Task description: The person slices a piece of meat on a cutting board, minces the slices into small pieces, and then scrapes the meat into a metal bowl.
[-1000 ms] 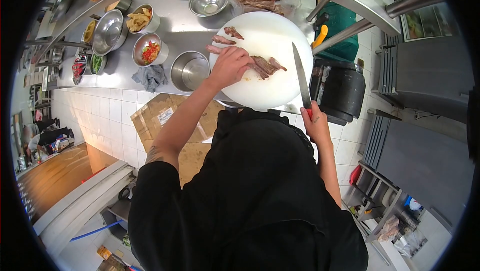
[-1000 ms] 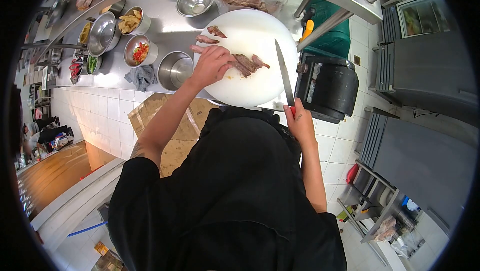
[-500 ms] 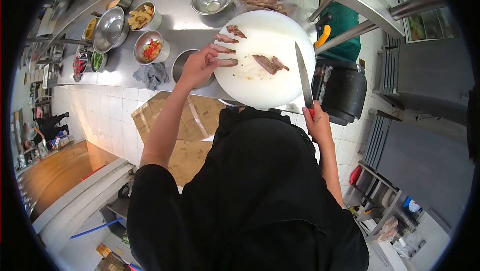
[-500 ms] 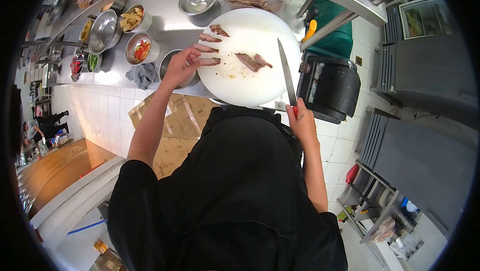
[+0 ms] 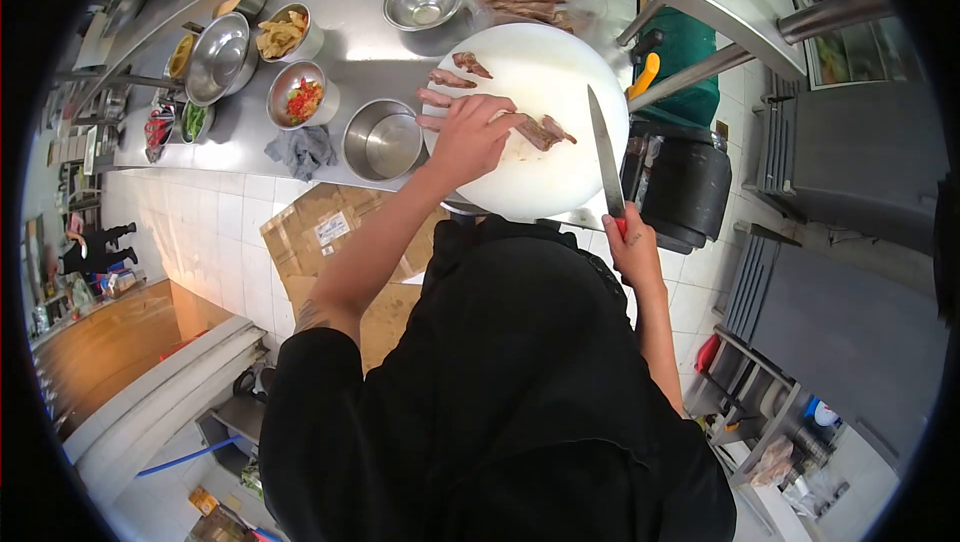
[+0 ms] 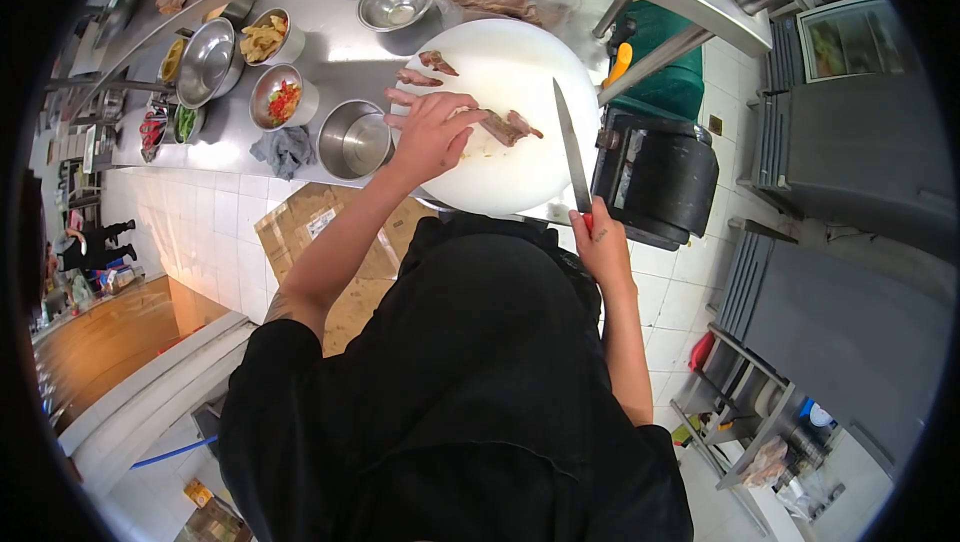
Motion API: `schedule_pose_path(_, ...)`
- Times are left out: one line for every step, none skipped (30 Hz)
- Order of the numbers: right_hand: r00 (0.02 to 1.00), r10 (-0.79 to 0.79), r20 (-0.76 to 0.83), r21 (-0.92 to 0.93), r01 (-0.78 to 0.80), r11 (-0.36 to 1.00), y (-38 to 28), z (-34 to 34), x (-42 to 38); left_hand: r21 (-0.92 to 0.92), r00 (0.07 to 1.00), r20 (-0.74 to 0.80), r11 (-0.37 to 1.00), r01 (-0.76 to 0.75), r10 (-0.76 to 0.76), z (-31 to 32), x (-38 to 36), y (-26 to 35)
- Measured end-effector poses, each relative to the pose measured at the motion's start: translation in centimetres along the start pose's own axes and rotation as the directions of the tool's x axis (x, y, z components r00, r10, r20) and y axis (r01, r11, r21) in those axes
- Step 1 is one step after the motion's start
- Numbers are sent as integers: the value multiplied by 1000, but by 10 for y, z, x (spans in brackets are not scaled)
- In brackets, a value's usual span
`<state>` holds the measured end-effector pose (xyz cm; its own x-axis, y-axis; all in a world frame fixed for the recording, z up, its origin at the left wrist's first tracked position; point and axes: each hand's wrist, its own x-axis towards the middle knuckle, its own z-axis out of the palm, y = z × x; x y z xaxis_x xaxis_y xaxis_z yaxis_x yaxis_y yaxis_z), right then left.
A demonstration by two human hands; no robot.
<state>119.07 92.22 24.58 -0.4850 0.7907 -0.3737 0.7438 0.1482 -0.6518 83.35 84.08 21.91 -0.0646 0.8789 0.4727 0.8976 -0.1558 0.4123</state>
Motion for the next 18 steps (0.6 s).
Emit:
schedule_pose_path(1000, -4, 3, 4, 4, 1000, 1, 0, 0, -12, 1000, 3, 1000, -20, 20, 6, 2, 2)
schedule_pose_path(1000, -7, -1, 3, 7, 1000, 1, 0, 0, -7, 1000, -1, 1000, -24, 24, 11, 2, -1)
schedule_pose_path(1000, -11, -4, 4, 11, 1000, 0, 0, 0, -2, 1000, -4, 1000, -29, 29, 14, 4, -3)
schedule_pose_path(1000, -13, -8, 4, 13, 1000, 0, 0, -1, 2, 999, -6, 999, -34, 34, 18, 4, -5)
schedule_pose_path(1000, -18, -13, 1, 18, 1000, -1, 0, -1, 2, 999, -11, 999, -36, 36, 20, 3, -7)
schedule_pose_path(1000, -22, -17, -2, 22, 1000, -1, 0, -1, 2, 999, -14, 999, -38, 38, 19, 2, -8)
schedule_pose_path(999, -26, -20, -4, 26, 1000, -1, 0, -1, 1, 999, -16, 999, -40, 40, 19, 1, -9)
schedule_pose_path(999, -34, -24, -10, 34, 999, 0, 1, -1, 4, 999, -17, 999, -40, 40, 20, 0, -9)
schedule_pose_path(999, -43, -29, -17, 43, 999, 1, 2, -1, 7, 999, -18, 999, -40, 41, 20, 0, -9)
schedule_pose_path(998, -53, -34, -24, 52, 998, 2, 3, -1, 9, 999, -20, 999, -41, 41, 21, 0, -9)
schedule_pose_path(998, -50, -32, -22, 49, 999, 2, 3, -1, 6, 999, -21, 999, -39, 39, 22, 0, -9)
schedule_pose_path(998, -48, -30, -20, 47, 999, 2, 2, 0, 4, 999, -22, 999, -36, 36, 23, 0, -10)
schedule_pose_path(999, -47, -28, -18, 46, 999, 1, 1, 0, 2, 999, -24, 999, -33, 33, 23, 0, -10)
schedule_pose_path(999, -39, -25, -17, 39, 999, 0, 0, 0, 4, 999, -27, 999, -35, 35, 23, 0, -10)
schedule_pose_path(999, -32, -21, -16, 32, 999, -3, -1, -1, 6, 999, -30, 999, -37, 37, 24, 0, -10)
schedule_pose_path(1000, -24, -18, -16, 24, 1000, -5, -2, -1, 7, 999, -33, 999, -39, 39, 24, 1, -10)
schedule_pose_path(1000, -18, -13, -13, 18, 1000, -4, -2, -1, 7, 999, -31, 999, -37, 38, 24, 1, -11)
schedule_pose_path(1000, -11, -8, -9, 11, 1000, -3, -2, -1, 7, 999, -28, 999, -36, 37, 25, 1, -11)
